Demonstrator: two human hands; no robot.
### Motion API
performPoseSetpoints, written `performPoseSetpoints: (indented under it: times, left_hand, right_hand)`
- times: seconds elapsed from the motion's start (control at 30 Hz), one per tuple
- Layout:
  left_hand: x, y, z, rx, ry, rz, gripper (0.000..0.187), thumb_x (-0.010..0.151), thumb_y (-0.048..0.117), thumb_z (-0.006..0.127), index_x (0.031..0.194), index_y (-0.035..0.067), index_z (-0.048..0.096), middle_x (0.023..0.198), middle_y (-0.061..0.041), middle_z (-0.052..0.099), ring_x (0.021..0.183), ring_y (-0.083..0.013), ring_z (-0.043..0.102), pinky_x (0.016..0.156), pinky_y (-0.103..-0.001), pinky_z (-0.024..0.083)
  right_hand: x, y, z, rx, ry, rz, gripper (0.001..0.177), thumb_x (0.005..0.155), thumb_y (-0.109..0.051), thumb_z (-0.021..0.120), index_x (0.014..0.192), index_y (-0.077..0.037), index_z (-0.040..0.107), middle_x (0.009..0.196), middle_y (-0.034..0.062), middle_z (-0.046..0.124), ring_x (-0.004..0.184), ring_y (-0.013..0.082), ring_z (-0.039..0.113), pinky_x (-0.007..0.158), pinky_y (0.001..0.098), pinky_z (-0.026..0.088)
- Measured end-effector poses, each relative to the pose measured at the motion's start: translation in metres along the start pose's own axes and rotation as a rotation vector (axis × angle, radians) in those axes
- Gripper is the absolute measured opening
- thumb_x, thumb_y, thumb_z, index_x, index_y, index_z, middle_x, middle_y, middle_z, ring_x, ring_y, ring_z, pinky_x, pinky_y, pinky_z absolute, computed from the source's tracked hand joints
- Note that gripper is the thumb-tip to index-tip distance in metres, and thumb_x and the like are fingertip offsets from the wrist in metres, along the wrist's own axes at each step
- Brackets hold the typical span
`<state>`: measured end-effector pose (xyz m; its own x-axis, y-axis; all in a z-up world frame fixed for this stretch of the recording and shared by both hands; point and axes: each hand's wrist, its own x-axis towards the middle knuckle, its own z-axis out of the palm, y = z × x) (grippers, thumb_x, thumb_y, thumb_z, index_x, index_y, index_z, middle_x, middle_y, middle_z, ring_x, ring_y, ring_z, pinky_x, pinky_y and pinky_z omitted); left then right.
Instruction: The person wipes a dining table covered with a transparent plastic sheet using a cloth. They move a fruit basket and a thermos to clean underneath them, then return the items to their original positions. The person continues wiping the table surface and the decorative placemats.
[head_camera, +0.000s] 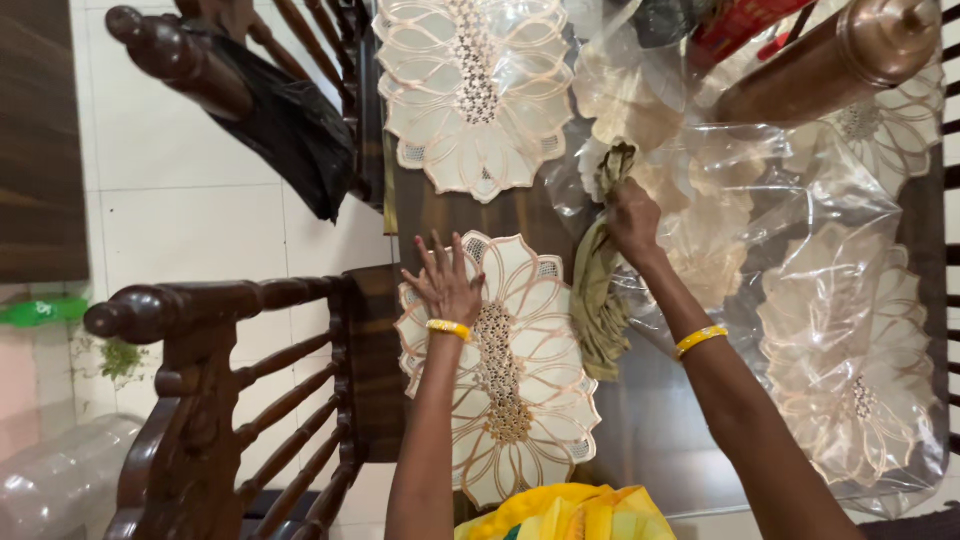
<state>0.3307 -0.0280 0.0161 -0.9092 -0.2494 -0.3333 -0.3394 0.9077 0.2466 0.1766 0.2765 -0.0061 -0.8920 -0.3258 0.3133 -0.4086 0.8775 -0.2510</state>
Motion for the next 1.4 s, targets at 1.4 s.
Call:
performPoseSetpoints:
  times: [1.4]
  left_hand:
    - [-0.213,0.019,0.094,0.053,-0.103,0.345,0.087,0.092,0.064,0.058,0.164,0.038,0.016,0.172,-0.015,-0.007,0.155,-0.0460,-0.014,0.105,-0.089,0.003]
  right_hand:
    - [-0.200,-0.067,-0.043,0.007,-0.075,-0.084,0.049,0.082,0.003,0.063,0.131,0.002,0.066,0.131,0.0237,0.067,0.117,0.0403,0.063,0.099,0.0501,0.050]
